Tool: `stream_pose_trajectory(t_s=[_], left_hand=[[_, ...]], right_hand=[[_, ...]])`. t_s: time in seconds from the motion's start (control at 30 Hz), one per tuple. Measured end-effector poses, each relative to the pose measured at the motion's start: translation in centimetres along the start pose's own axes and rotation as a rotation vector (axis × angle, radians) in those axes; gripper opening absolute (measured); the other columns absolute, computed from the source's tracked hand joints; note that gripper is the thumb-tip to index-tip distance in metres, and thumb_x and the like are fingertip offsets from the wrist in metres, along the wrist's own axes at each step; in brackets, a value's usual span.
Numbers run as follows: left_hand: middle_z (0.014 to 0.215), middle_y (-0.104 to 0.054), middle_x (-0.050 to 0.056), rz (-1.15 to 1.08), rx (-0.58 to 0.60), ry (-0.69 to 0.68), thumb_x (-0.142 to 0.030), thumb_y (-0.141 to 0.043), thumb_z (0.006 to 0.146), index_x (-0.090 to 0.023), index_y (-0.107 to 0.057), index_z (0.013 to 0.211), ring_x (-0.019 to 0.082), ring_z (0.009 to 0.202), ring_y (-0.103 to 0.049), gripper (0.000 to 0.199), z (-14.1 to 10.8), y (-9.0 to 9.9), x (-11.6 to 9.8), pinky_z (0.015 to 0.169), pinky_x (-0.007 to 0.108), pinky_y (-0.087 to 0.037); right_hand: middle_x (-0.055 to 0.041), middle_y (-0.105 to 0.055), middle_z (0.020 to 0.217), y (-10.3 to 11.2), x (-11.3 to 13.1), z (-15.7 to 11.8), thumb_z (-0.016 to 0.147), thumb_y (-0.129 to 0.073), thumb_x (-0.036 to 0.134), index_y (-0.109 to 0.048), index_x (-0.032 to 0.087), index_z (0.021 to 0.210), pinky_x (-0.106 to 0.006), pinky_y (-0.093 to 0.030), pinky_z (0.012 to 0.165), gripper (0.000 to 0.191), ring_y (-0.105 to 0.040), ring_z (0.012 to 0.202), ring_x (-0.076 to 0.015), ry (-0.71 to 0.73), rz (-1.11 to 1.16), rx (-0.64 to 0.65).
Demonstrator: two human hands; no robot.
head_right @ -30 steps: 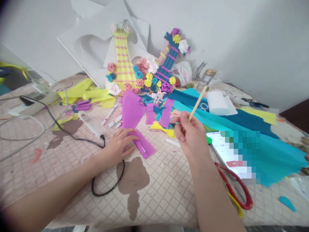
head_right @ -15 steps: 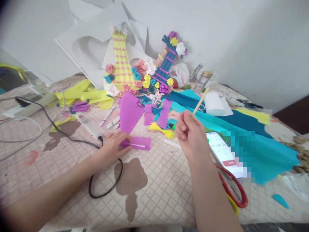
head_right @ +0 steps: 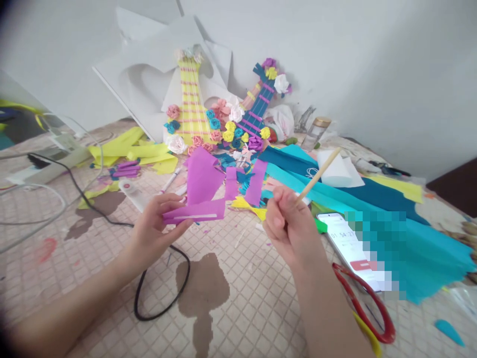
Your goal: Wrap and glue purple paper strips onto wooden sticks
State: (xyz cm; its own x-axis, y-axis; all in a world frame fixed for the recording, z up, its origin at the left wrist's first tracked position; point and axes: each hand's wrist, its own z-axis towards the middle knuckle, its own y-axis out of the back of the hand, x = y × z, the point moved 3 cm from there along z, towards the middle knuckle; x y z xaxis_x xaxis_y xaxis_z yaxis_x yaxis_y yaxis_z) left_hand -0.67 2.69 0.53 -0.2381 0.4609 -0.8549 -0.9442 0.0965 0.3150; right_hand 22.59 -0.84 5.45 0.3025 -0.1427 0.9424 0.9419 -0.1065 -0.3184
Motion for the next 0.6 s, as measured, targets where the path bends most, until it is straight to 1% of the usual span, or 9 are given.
stream_pose_trajectory(t_s=[0.07,0.2,0.3,0.37,0.5,0.57,0.6], left_hand=[[0.093,-0.056,0.002,-0.011,-0.013,-0.009,-0.019,-0.063,0.075,-0.024,-0.044,0.109,0.016,0.088,-0.06,0.038,-0.1,0.1,-0.3,0.077,0.031,-0.05],[0.089,-0.057,0.001,-0.022,-0.041,0.0,-0.019,-0.063,0.075,-0.025,-0.045,0.11,0.015,0.085,-0.06,0.04,-0.3,0.2,-0.7,0.076,0.029,-0.051],[0.089,-0.058,0.001,-0.026,-0.053,0.017,-0.02,-0.063,0.076,-0.024,-0.046,0.109,0.014,0.083,-0.06,0.037,-0.3,0.3,-0.7,0.072,0.028,-0.05],[0.088,-0.058,0.001,-0.018,-0.066,0.029,-0.02,-0.064,0.076,-0.023,-0.047,0.109,0.013,0.077,-0.059,0.037,-0.2,0.4,-0.7,0.069,0.026,-0.05],[0.084,-0.059,0.0,-0.003,-0.091,0.063,-0.021,-0.065,0.075,-0.022,-0.048,0.108,0.011,0.069,-0.058,0.037,0.0,0.6,-0.8,0.063,0.024,-0.048],[0.083,-0.059,0.0,-0.004,-0.107,0.072,-0.021,-0.065,0.074,-0.021,-0.048,0.107,0.011,0.068,-0.058,0.036,0.1,0.6,-0.8,0.063,0.023,-0.047],[0.083,-0.059,0.0,-0.008,-0.12,0.073,-0.02,-0.065,0.074,-0.021,-0.048,0.106,0.011,0.069,-0.058,0.036,0.1,0.7,-0.9,0.063,0.023,-0.047]], right_hand=[[0.0123,-0.025,0.038,-0.5,-0.3,-0.1,0.069,-0.066,0.05,-0.053,0.027,0.067,-0.025,-0.006,0.031,0.027,-0.005,0.031,-0.0059,-0.029,0.028,0.029],[0.0116,-0.02,0.039,-1.0,-1.1,-0.5,0.074,-0.064,0.042,-0.056,0.024,0.066,-0.022,-0.008,0.031,0.021,-0.008,0.033,-0.0057,-0.088,0.022,0.101],[0.0114,-0.018,0.041,-1.3,-1.4,-0.9,0.075,-0.064,0.039,-0.057,0.023,0.064,-0.021,-0.008,0.032,0.021,-0.008,0.034,-0.0047,-0.113,0.036,0.205],[0.0112,-0.017,0.042,-1.4,-1.4,-1.2,0.077,-0.063,0.038,-0.058,0.023,0.065,-0.02,-0.008,0.033,0.02,-0.008,0.034,-0.0042,-0.134,0.078,0.313],[0.0107,-0.023,0.042,-1.5,-1.4,-2.1,0.081,-0.06,0.038,-0.059,0.022,0.068,-0.018,-0.012,0.031,0.02,-0.013,0.031,-0.003,-0.184,0.175,0.654],[0.0105,-0.027,0.04,-1.4,-1.6,-2.6,0.081,-0.061,0.037,-0.056,0.02,0.064,-0.016,-0.016,0.03,0.024,-0.019,0.03,-0.0017,-0.19,0.219,0.803],[0.0103,-0.029,0.039,-1.3,-1.7,-2.8,0.08,-0.062,0.037,-0.054,0.019,0.06,-0.015,-0.018,0.03,0.028,-0.021,0.029,-0.0011,-0.201,0.227,0.838]])
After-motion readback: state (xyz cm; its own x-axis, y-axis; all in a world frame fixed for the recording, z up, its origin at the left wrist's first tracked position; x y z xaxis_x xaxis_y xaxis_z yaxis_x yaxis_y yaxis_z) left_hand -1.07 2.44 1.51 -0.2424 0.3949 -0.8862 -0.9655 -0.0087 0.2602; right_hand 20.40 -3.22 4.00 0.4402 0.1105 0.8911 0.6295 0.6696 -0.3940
